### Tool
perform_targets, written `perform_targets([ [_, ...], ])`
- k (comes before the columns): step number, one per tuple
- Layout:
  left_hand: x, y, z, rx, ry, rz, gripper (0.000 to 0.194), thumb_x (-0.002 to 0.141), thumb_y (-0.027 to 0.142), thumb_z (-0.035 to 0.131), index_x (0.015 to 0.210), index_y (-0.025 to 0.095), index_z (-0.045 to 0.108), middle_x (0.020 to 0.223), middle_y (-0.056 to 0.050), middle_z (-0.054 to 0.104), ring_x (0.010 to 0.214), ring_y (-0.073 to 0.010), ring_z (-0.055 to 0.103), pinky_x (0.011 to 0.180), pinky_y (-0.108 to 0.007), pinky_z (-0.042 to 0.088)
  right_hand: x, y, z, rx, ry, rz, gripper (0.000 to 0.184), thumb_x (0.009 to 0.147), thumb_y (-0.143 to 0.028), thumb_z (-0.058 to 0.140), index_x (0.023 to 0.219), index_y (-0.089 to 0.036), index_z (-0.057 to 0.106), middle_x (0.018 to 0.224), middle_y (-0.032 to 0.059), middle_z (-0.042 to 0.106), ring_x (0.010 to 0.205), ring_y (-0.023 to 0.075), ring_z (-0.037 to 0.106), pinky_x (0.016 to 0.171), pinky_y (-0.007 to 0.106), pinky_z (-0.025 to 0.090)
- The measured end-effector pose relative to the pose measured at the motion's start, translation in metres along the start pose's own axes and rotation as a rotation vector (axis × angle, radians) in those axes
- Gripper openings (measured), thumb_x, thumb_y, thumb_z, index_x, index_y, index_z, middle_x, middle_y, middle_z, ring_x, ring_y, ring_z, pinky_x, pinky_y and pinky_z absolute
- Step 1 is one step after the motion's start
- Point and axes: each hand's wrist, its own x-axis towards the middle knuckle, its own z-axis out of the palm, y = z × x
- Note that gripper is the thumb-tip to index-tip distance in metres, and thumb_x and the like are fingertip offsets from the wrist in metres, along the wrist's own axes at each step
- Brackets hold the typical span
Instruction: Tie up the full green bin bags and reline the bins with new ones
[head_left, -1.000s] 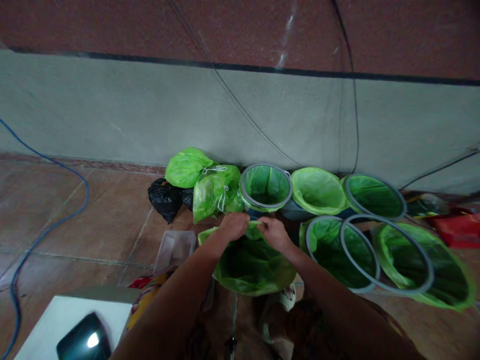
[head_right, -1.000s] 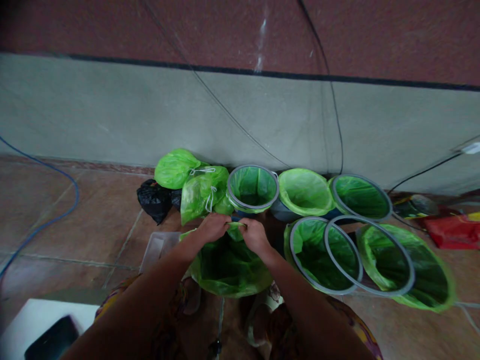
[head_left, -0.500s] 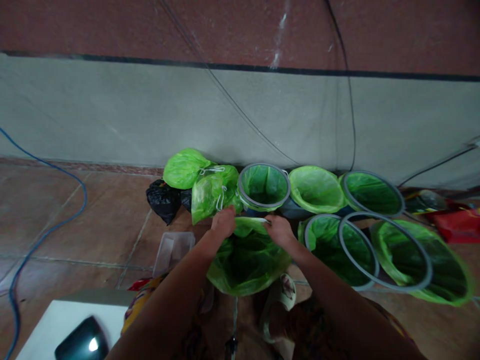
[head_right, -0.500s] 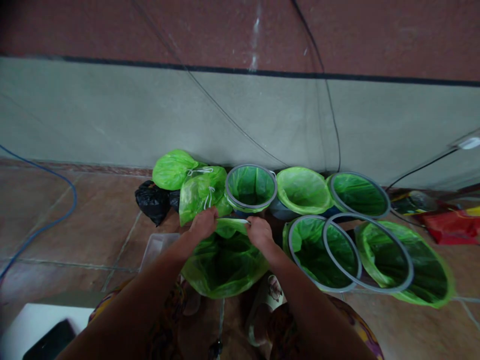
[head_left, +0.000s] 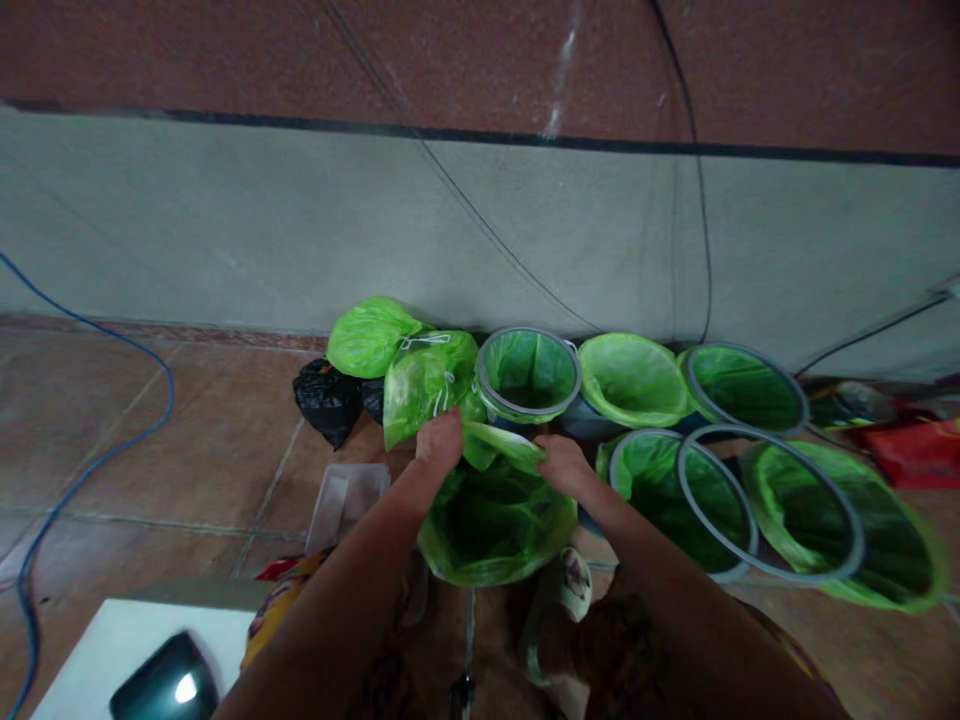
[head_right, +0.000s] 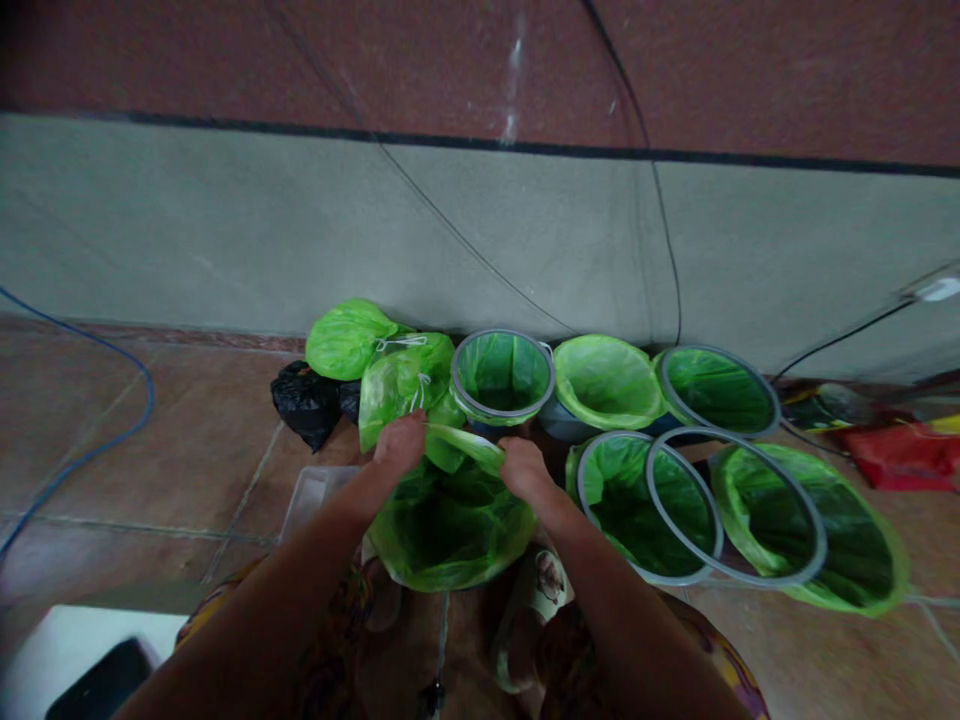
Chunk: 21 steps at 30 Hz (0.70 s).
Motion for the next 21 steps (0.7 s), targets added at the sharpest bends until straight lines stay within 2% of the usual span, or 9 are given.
perform_targets([
  [3,0.002,-0.001,0.005,0.001,0.046,0.010,0.033,0.098,0.027,0.040,0.119,0.011,0.061,0.103,-0.016,0.072,0.102,-0.0275,0.070,0.084,-0.034,0.055,0.001,0.006,0.000,0.011,-0.004,0.030,0.033,0.075,-0.011,0.063,0.106,-0.015,0.071,0.103,0.0112,0.075,0.101,0.0237,0.067,0.082,0.026,0.045],
  [8,-0.001,0.002,0.000,-0.032,0.068,0.101,0.036,0.097,0.041,0.046,0.116,0.016,0.064,0.101,-0.012,0.073,0.101,-0.0253,0.069,0.085,-0.033,0.052,0.002,0.007,0.002,0.227,0.033,-0.008,0.057,0.075,-0.033,0.073,0.128,-0.015,0.062,0.123,0.0119,0.069,0.109,0.0245,0.065,0.089,0.028,0.046],
  [10,-0.003,0.004,-0.004,-0.045,0.062,0.127,0.041,0.096,0.048,0.047,0.116,0.017,0.064,0.101,-0.011,0.074,0.101,-0.0245,0.069,0.086,-0.032,0.051,0.002,0.005,0.000,0.276,0.031,-0.022,0.046,0.082,-0.034,0.067,0.124,-0.017,0.065,0.119,0.0100,0.071,0.106,0.0224,0.066,0.086,0.027,0.047],
  [12,-0.006,0.005,-0.007,-0.054,0.047,0.159,0.046,0.093,0.053,0.049,0.118,0.017,0.064,0.103,-0.011,0.074,0.102,-0.0241,0.068,0.087,-0.031,0.051,0.003,0.003,-0.003,0.258,0.020,-0.026,0.030,0.087,-0.031,0.058,0.110,-0.017,0.072,0.108,0.0080,0.075,0.098,0.0203,0.068,0.080,0.025,0.046],
  [15,-0.005,0.003,-0.005,-0.035,0.015,0.206,0.040,0.090,0.046,0.057,0.119,0.019,0.065,0.109,-0.009,0.073,0.106,-0.0236,0.067,0.091,-0.031,0.050,0.002,0.003,-0.009,0.209,0.061,0.011,0.026,0.089,-0.026,0.053,0.097,-0.017,0.076,0.095,0.0068,0.077,0.088,0.0185,0.068,0.074,0.025,0.044],
  [18,-0.003,-0.002,0.001,-0.018,-0.003,0.238,0.034,0.088,0.033,0.060,0.118,0.019,0.068,0.113,-0.010,0.071,0.111,-0.0240,0.064,0.097,-0.032,0.049,0.002,0.006,-0.011,0.261,0.115,0.041,0.028,0.088,-0.021,0.052,0.101,-0.018,0.077,0.094,0.0051,0.077,0.085,0.0169,0.068,0.074,0.024,0.044],
  [21,-0.001,-0.005,0.003,-0.015,-0.030,0.252,0.033,0.086,0.030,0.060,0.115,0.017,0.070,0.112,-0.010,0.071,0.111,-0.0251,0.064,0.097,-0.032,0.049,0.004,0.008,-0.009,0.293,0.164,0.054,0.029,0.088,-0.019,0.051,0.100,-0.019,0.077,0.096,0.0048,0.077,0.089,0.0173,0.068,0.079,0.024,0.045],
])
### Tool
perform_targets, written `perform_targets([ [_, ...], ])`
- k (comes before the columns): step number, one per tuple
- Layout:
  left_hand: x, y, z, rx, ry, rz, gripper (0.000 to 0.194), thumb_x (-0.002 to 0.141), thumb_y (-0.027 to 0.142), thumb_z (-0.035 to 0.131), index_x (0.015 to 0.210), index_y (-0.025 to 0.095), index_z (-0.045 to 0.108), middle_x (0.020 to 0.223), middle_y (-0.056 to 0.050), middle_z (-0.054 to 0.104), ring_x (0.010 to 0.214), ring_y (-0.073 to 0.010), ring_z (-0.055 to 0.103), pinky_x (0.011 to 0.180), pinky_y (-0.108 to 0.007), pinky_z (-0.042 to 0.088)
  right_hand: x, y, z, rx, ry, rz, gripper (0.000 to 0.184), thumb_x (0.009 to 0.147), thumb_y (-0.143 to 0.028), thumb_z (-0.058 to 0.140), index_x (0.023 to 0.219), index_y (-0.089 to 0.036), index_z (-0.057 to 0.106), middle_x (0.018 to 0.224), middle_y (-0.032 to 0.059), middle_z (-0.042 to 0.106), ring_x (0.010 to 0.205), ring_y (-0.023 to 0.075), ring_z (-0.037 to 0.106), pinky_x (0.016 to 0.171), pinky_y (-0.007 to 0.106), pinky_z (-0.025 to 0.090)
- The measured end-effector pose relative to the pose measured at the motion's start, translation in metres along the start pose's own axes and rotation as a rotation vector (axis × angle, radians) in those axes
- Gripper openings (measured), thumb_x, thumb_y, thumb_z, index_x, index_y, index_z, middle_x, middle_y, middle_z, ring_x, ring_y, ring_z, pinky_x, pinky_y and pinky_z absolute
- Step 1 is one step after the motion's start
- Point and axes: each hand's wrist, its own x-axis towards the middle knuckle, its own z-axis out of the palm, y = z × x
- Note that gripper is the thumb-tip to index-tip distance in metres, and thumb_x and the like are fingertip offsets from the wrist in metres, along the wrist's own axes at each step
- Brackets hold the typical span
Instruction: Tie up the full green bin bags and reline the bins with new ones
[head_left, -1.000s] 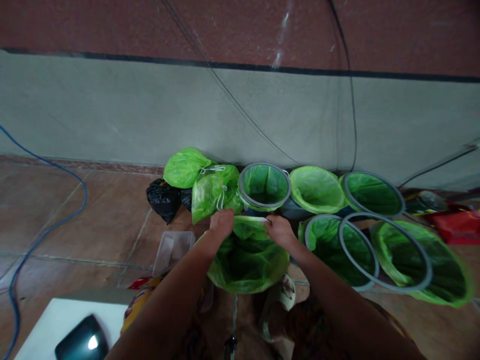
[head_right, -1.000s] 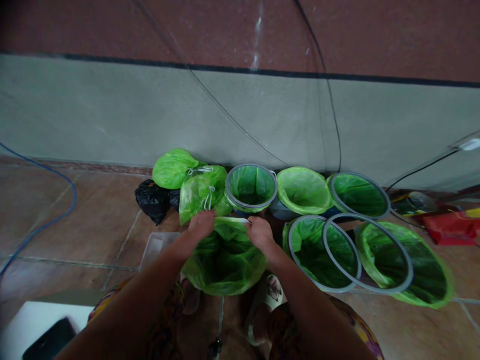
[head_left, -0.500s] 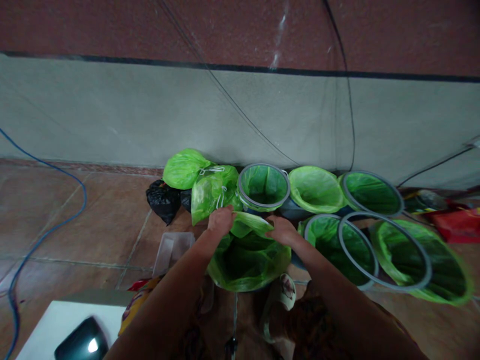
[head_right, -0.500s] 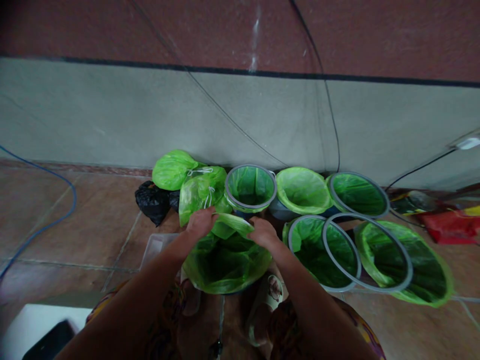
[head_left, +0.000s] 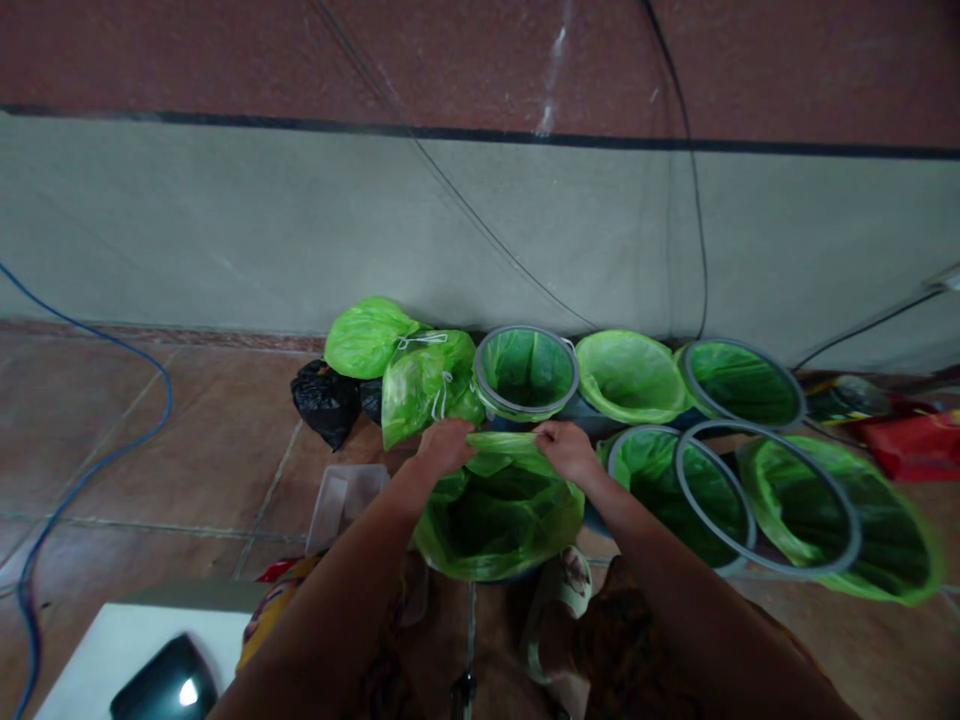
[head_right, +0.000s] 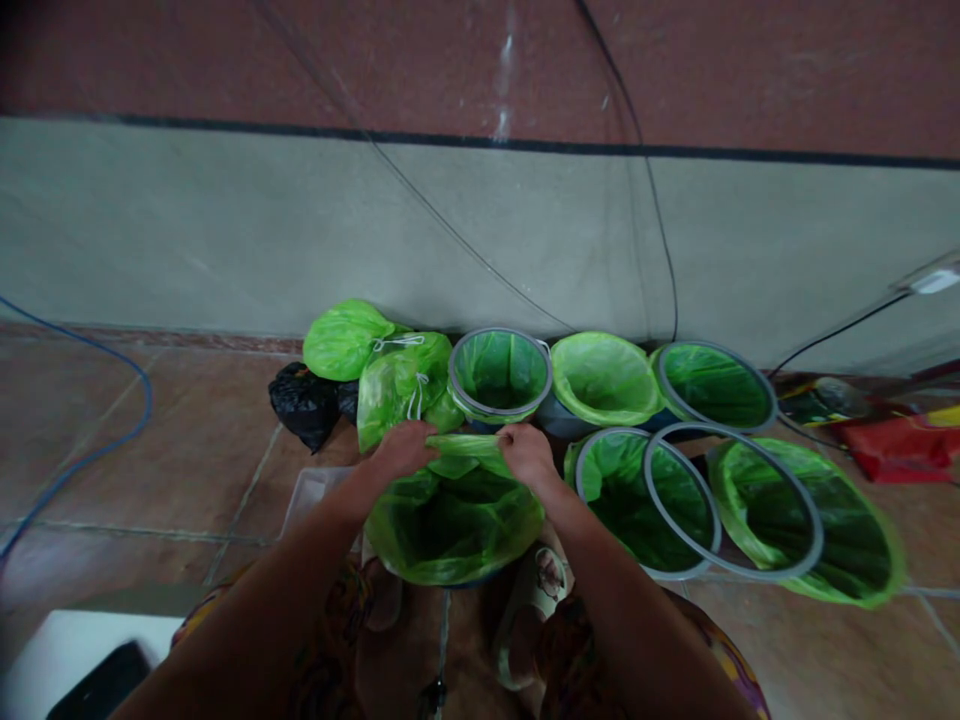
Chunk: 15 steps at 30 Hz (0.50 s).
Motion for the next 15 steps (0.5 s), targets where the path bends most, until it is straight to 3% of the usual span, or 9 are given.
perform_targets([
  [3,0.000,-0.002,-0.003,0.019,-0.023,0.000,0.030,0.085,0.025,0.059,0.111,0.017,0.071,0.112,-0.010,0.071,0.110,-0.0246,0.064,0.096,-0.031,0.049,0.003,0.004,0.005,0.056,0.020,-0.012,0.027,0.087,-0.019,0.052,0.100,-0.018,0.076,0.101,0.0062,0.076,0.092,0.0186,0.068,0.083,0.026,0.047],
  [7,0.000,-0.005,-0.008,-0.010,-0.038,-0.038,0.030,0.083,0.025,0.060,0.109,0.016,0.073,0.110,-0.010,0.072,0.105,-0.0247,0.066,0.090,-0.030,0.050,0.005,0.010,0.011,0.219,-0.094,-0.061,0.028,0.079,-0.023,0.064,0.105,-0.018,0.074,0.098,0.0050,0.077,0.086,0.0187,0.069,0.078,0.026,0.049],
  [11,0.002,-0.007,-0.010,-0.116,-0.045,-0.062,0.035,0.080,0.040,0.067,0.106,0.018,0.074,0.099,-0.007,0.073,0.093,-0.0229,0.066,0.081,-0.028,0.050,0.002,0.009,0.012,0.181,-0.171,-0.083,0.024,0.071,-0.020,0.068,0.094,-0.016,0.075,0.084,0.0033,0.075,0.075,0.0178,0.066,0.069,0.024,0.046],
  [15,0.004,-0.005,-0.010,-0.120,-0.044,-0.021,0.043,0.090,0.051,0.051,0.091,0.017,0.077,0.086,-0.008,0.072,0.085,-0.0209,0.066,0.075,-0.028,0.048,0.000,0.007,0.009,0.208,-0.160,-0.046,0.018,0.074,-0.021,0.063,0.087,-0.015,0.074,0.072,0.0018,0.071,0.067,0.0156,0.062,0.061,0.023,0.042],
])
